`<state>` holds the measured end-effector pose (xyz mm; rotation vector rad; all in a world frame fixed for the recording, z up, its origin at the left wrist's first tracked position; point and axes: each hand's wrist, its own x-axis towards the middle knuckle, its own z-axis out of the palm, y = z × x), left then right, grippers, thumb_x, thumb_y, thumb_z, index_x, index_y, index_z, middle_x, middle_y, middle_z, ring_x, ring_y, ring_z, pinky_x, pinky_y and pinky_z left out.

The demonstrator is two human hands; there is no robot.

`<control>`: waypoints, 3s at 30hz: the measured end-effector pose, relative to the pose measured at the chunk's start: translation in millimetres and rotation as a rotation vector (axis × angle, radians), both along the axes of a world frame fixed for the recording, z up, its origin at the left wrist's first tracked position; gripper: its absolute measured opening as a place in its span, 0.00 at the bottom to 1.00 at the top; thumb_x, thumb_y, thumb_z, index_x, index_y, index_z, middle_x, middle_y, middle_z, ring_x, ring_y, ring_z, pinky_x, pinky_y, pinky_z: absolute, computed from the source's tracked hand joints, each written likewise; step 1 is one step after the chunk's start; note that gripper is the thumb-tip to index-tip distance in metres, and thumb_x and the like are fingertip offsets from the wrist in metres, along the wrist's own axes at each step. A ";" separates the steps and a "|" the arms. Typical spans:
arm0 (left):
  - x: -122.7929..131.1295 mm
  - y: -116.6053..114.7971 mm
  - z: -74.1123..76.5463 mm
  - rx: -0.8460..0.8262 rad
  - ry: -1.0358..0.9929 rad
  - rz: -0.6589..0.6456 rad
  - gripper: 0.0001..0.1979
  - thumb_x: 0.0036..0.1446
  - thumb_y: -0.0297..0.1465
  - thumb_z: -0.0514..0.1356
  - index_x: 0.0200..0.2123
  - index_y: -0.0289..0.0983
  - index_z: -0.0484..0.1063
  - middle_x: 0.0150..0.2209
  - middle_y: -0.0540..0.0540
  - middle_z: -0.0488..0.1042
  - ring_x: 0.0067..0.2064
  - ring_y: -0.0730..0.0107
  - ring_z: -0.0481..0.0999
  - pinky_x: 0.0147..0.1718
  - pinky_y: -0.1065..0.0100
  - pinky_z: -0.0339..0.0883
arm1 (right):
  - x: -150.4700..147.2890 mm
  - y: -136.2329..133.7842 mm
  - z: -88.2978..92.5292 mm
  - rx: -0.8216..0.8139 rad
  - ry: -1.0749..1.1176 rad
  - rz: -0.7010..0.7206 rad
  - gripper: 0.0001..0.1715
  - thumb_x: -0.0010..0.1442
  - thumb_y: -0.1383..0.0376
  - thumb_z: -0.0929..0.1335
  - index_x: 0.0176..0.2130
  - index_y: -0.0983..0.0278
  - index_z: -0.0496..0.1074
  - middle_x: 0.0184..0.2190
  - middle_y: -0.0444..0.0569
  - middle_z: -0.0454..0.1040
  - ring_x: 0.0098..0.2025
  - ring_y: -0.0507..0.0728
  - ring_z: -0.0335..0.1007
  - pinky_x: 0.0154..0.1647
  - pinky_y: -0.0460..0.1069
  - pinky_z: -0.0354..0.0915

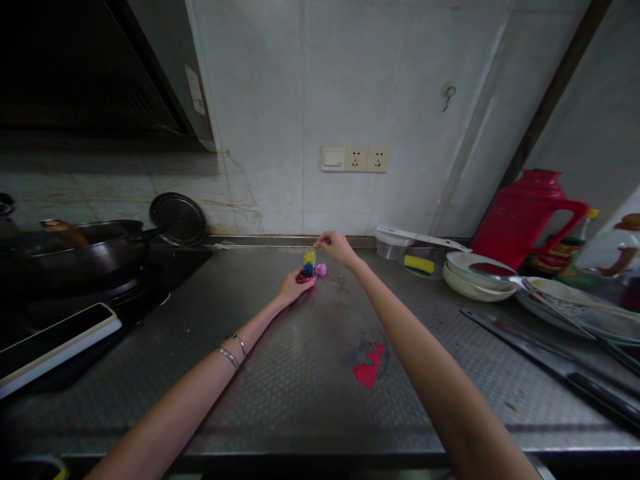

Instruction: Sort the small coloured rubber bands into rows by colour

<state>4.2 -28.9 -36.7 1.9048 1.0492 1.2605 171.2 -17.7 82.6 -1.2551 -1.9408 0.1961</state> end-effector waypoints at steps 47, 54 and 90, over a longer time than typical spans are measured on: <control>-1.0 -1.4 1.3 -0.029 0.008 0.001 0.21 0.45 0.36 0.62 0.43 0.31 0.70 0.34 0.43 0.75 0.32 0.70 0.72 0.33 0.70 0.63 | 12.0 20.1 -63.6 -0.036 -0.064 -0.101 0.19 0.53 0.61 0.65 0.43 0.69 0.69 0.40 0.55 0.73 0.40 0.55 0.68 0.41 0.47 0.61; -0.4 -0.8 1.1 -0.002 0.003 0.003 0.19 0.45 0.36 0.61 0.41 0.33 0.70 0.34 0.45 0.75 0.32 0.71 0.71 0.32 0.72 0.62 | 3.1 -2.4 -8.3 0.020 0.083 0.173 0.20 0.52 0.58 0.66 0.42 0.67 0.71 0.38 0.52 0.75 0.38 0.54 0.69 0.41 0.48 0.63; -1.9 0.3 1.1 0.017 0.037 -0.029 0.18 0.46 0.36 0.60 0.40 0.32 0.71 0.33 0.43 0.75 0.32 0.69 0.71 0.32 0.70 0.61 | -15.2 0.4 24.4 -0.122 -0.318 0.252 0.19 0.49 0.73 0.65 0.44 0.67 0.71 0.38 0.51 0.74 0.36 0.53 0.69 0.38 0.46 0.63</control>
